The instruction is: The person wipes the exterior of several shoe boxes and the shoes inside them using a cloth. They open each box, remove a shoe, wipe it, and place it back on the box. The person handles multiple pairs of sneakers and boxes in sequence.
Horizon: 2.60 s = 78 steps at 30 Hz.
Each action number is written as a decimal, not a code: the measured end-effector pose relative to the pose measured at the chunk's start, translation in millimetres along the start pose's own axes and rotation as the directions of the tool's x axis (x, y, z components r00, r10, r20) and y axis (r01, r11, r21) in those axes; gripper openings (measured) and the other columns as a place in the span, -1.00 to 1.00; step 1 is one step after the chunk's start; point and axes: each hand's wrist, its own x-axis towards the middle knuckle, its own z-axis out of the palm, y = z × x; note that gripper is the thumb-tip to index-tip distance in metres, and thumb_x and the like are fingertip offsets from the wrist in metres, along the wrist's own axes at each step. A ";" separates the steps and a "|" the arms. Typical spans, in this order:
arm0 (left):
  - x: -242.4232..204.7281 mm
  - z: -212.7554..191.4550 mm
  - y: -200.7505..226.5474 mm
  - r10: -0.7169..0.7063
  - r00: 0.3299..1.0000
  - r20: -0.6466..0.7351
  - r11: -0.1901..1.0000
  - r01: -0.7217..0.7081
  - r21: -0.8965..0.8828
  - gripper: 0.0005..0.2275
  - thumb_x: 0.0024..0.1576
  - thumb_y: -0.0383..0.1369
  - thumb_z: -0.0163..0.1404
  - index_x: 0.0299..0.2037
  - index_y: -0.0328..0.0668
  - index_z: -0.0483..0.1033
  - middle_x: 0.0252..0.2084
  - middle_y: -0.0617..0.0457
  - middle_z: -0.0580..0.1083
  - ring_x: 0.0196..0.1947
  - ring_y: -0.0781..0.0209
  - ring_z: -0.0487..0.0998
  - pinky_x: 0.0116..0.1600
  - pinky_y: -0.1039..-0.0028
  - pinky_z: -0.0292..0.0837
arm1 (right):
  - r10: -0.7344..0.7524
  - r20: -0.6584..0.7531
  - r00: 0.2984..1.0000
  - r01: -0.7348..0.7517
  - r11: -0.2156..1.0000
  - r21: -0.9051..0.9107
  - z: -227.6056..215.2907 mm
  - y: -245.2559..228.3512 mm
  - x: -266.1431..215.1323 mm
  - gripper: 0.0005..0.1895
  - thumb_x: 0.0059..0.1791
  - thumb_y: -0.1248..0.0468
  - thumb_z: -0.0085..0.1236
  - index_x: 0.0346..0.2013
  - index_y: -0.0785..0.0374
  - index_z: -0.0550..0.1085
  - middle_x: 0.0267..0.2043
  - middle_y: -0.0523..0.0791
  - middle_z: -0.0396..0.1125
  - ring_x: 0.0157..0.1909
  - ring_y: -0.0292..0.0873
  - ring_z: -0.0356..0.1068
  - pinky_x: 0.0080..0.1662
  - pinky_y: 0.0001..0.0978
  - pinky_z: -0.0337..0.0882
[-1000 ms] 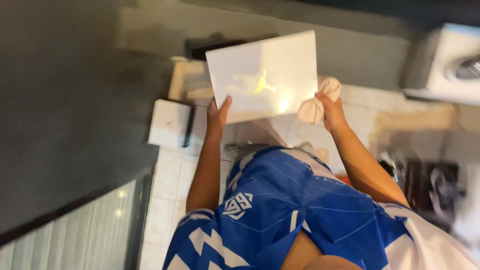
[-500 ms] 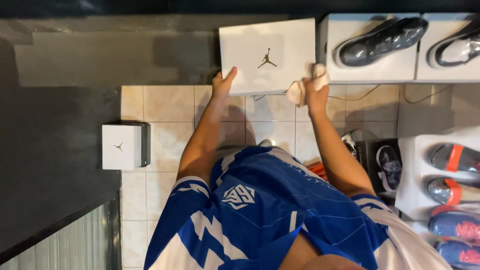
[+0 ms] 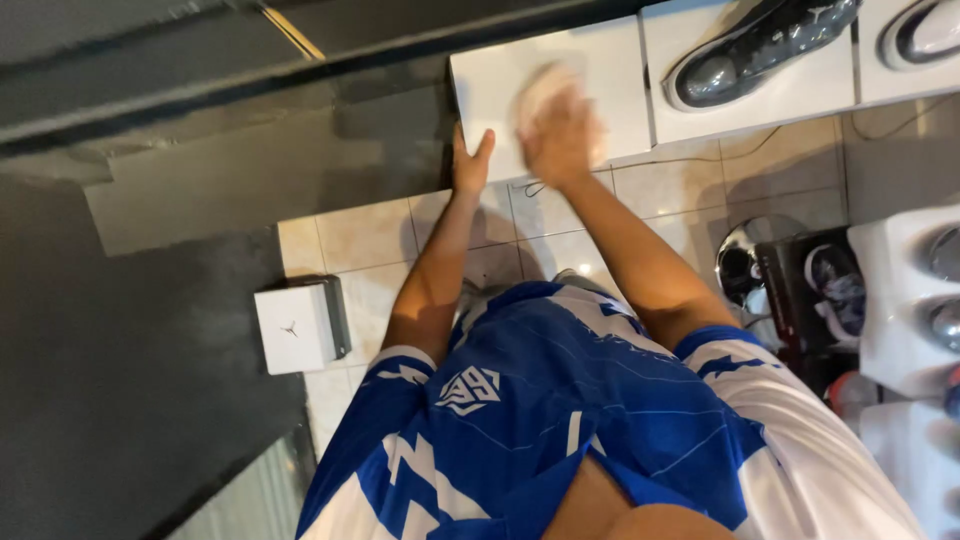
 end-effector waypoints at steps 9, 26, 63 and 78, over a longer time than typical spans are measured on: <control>-65.0 -30.7 30.7 0.298 0.951 0.081 0.954 -0.293 -0.064 -0.44 0.26 -0.28 0.04 0.41 -0.35 0.13 0.28 -0.24 0.40 0.19 -0.04 0.49 0.27 0.32 0.39 | -0.310 -0.035 0.950 0.312 0.944 0.111 -1.8 59.8 38.3 -0.32 0.24 0.03 -0.60 0.34 0.52 0.28 0.36 0.27 0.24 0.42 0.23 0.14 0.41 0.10 -0.09; -75.3 -31.6 39.7 0.219 0.975 -0.026 0.976 -0.219 0.017 -0.28 0.22 -0.19 0.02 0.51 -0.30 -0.07 0.43 -0.27 0.26 0.34 -0.05 0.36 0.30 0.40 0.28 | 0.118 0.884 0.452 -0.559 0.810 0.177 -8.3 62.1 193.3 -0.66 0.15 0.14 -0.15 -0.17 0.36 0.48 -0.07 0.12 0.40 -0.05 0.02 0.43 0.09 -0.03 0.42; -59.2 -43.0 3.6 0.116 0.990 -0.083 0.992 -0.112 0.053 -0.43 0.37 -0.04 -0.31 0.51 -0.16 -0.03 0.52 -0.13 0.16 0.44 0.01 0.29 0.39 0.41 0.24 | -0.332 -0.259 0.907 0.381 0.909 0.169 0.7 78.7 112.7 -0.86 -0.02 0.19 0.24 -0.28 0.18 0.51 -0.29 -0.09 0.46 -0.23 -0.03 0.42 0.12 -0.12 0.33; -63.2 -52.7 6.5 0.208 0.977 -0.039 0.975 -0.204 0.086 -0.43 0.38 -0.07 -0.26 0.49 -0.25 0.02 0.47 -0.14 0.25 0.34 0.06 0.39 0.29 0.47 0.29 | 0.011 0.087 0.996 -0.007 0.999 -0.047 1.5 67.6 42.3 -0.24 0.30 -0.08 -0.15 0.55 0.39 -0.09 0.59 0.21 -0.29 0.59 0.24 -0.30 0.49 0.20 -0.24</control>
